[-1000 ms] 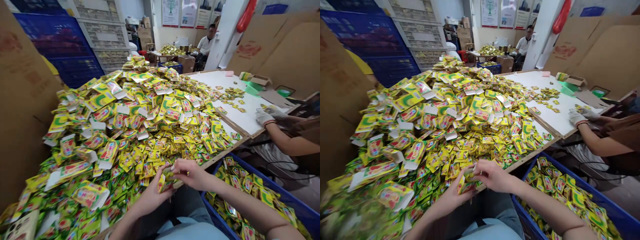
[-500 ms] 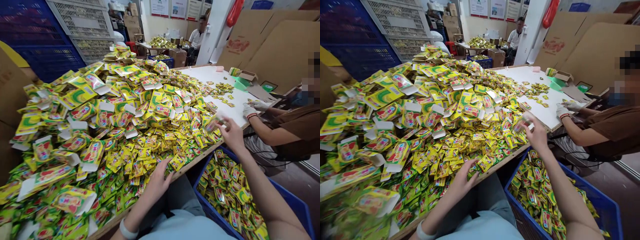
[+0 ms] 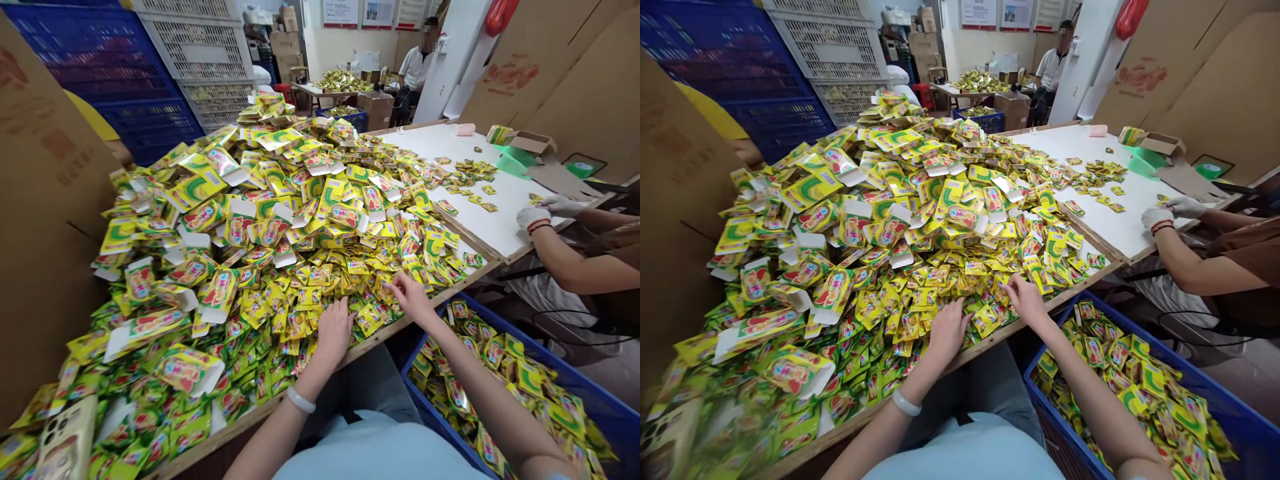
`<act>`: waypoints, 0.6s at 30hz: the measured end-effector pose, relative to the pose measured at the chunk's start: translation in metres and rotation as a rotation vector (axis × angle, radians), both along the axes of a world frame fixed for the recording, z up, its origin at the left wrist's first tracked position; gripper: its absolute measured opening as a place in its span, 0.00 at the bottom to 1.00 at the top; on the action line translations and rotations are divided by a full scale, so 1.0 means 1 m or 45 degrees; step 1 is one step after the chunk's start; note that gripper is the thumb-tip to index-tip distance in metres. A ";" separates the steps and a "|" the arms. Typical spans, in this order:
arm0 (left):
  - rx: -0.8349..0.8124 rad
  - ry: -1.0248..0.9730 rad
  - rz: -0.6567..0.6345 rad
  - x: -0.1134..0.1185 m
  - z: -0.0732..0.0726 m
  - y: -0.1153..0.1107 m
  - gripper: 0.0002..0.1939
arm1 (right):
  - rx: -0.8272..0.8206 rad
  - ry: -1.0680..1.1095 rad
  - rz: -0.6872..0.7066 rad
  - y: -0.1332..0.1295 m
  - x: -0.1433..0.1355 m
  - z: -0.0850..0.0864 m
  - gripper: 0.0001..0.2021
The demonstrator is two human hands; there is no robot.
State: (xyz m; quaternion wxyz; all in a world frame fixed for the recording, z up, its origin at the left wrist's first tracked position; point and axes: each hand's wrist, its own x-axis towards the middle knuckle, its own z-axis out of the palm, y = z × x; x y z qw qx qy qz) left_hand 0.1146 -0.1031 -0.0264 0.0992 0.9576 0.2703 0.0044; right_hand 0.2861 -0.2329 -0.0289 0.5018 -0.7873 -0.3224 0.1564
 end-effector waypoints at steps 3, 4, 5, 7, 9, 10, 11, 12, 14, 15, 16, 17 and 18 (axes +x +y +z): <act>0.013 0.058 0.024 0.008 0.004 0.006 0.17 | 0.113 0.258 -0.091 -0.010 -0.019 -0.011 0.23; 0.017 0.064 0.017 0.010 0.005 0.007 0.16 | 0.142 0.335 -0.094 -0.010 -0.029 -0.017 0.24; 0.019 0.072 0.004 0.013 0.006 0.008 0.14 | 0.168 0.397 -0.089 -0.009 -0.040 -0.022 0.25; 0.022 0.090 -0.026 0.017 0.008 0.008 0.11 | 0.220 0.472 -0.076 -0.004 -0.058 -0.032 0.27; 0.029 0.102 -0.034 0.020 0.007 0.007 0.11 | 0.275 0.506 -0.069 0.002 -0.068 -0.039 0.27; 0.036 0.103 -0.030 0.022 0.006 0.007 0.12 | 0.301 0.520 -0.065 0.005 -0.069 -0.042 0.27; 0.043 0.101 -0.020 0.023 0.005 0.007 0.13 | 0.324 0.534 -0.059 0.008 -0.069 -0.044 0.27; 0.052 0.096 -0.008 0.024 0.003 0.007 0.13 | 0.343 0.549 -0.054 0.009 -0.068 -0.045 0.27; 0.065 0.086 0.023 0.026 0.000 0.007 0.15 | 0.371 0.578 -0.048 0.011 -0.065 -0.048 0.28; 0.068 0.083 0.040 0.026 -0.001 0.007 0.16 | 0.381 0.592 -0.049 0.010 -0.064 -0.050 0.28; 0.068 0.080 0.054 0.026 -0.001 0.006 0.16 | 0.389 0.606 -0.054 0.010 -0.063 -0.051 0.28; 0.068 0.078 0.064 0.025 -0.002 0.005 0.17 | 0.395 0.620 -0.059 0.009 -0.063 -0.053 0.28; 0.066 0.077 0.070 0.025 -0.001 0.004 0.16 | 0.401 0.633 -0.066 0.008 -0.063 -0.055 0.28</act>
